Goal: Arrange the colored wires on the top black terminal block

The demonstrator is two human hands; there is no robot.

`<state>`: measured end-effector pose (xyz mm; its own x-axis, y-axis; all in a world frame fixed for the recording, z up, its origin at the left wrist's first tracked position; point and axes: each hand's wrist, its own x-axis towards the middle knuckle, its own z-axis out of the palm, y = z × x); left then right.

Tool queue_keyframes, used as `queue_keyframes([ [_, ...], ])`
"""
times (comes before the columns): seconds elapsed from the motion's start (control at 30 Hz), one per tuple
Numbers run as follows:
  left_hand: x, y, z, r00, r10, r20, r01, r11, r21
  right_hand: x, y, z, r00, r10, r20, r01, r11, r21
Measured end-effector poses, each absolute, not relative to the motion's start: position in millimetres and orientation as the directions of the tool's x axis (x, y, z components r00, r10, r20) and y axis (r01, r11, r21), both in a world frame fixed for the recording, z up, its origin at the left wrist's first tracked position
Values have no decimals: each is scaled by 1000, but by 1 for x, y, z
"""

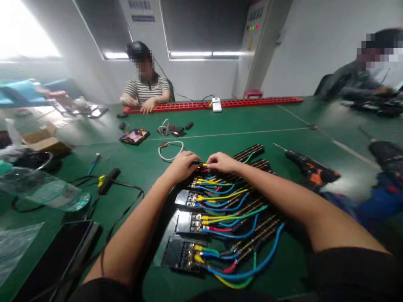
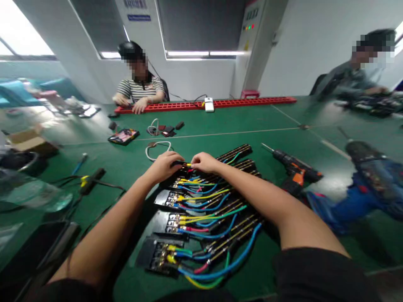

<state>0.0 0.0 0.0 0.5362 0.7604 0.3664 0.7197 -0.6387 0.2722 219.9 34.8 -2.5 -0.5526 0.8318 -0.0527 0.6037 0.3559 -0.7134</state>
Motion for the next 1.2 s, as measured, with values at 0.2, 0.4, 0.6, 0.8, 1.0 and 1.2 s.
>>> queue_keyframes([
  [0.2, -19, -4, 1, 578, 756, 308, 701, -653, 288, 221, 35, 0, -553, 833, -31, 679, 429, -596],
  [0.4, -23, -2, -1, 623, 718, 309, 635, -695, 336, 224, 32, 0, -579, 814, 50, 739, 550, -389],
  [0.6, -21, 2, 0, 678, 680, 279, 607, -732, 309, 223, 30, 2, -615, 787, 59, 729, 595, -338],
  [0.8, -23, 3, -2, 689, 666, 287, 606, -746, 276, 222, 30, 3, -633, 771, 74, 715, 618, -326],
  [1.0, -22, 4, -3, 686, 672, 277, 623, -740, 254, 223, 32, -2, -640, 761, 102, 684, 625, -376],
  [1.2, -20, 5, 1, 697, 669, 258, 630, -743, 226, 222, 34, -5, -631, 767, 116, 668, 613, -422],
])
